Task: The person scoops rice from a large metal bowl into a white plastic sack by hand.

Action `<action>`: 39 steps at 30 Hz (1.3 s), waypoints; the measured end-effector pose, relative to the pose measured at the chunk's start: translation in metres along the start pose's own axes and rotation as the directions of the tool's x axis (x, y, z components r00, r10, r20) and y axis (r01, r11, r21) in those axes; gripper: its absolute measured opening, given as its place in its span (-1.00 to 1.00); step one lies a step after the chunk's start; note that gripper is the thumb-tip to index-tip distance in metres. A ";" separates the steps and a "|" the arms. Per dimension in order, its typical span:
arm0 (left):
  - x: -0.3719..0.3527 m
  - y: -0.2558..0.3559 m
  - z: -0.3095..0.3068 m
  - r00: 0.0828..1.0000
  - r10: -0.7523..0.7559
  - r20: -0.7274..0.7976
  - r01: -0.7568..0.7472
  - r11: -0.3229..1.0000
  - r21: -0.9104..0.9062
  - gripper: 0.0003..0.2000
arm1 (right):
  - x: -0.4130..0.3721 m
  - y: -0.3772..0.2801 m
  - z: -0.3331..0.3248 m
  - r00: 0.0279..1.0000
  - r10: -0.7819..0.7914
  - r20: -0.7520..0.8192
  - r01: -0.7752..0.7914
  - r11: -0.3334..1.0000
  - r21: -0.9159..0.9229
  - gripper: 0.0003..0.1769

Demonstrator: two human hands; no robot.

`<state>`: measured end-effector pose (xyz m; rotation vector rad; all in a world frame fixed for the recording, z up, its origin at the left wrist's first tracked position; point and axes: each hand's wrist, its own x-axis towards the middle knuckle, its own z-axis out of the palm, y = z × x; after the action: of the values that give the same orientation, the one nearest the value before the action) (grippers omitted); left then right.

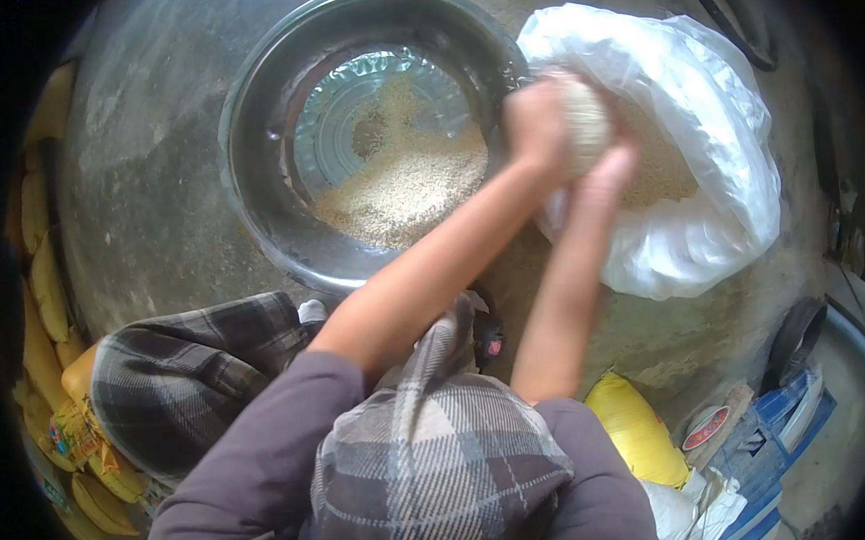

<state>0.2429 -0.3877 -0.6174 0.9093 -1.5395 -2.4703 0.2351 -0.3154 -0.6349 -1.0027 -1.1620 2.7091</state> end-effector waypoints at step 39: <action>0.062 -0.039 -0.229 0.951 0.306 -0.050 -0.213 0.762 0.612 -0.68 | 0.028 0.176 0.057 0.741 0.564 0.363 -0.142 0.661 -0.737 -0.61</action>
<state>0.3218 -0.5728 -0.7492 0.8373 -2.2655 -1.6846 0.2183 -0.4720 -0.7366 -0.4365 -2.4477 3.0646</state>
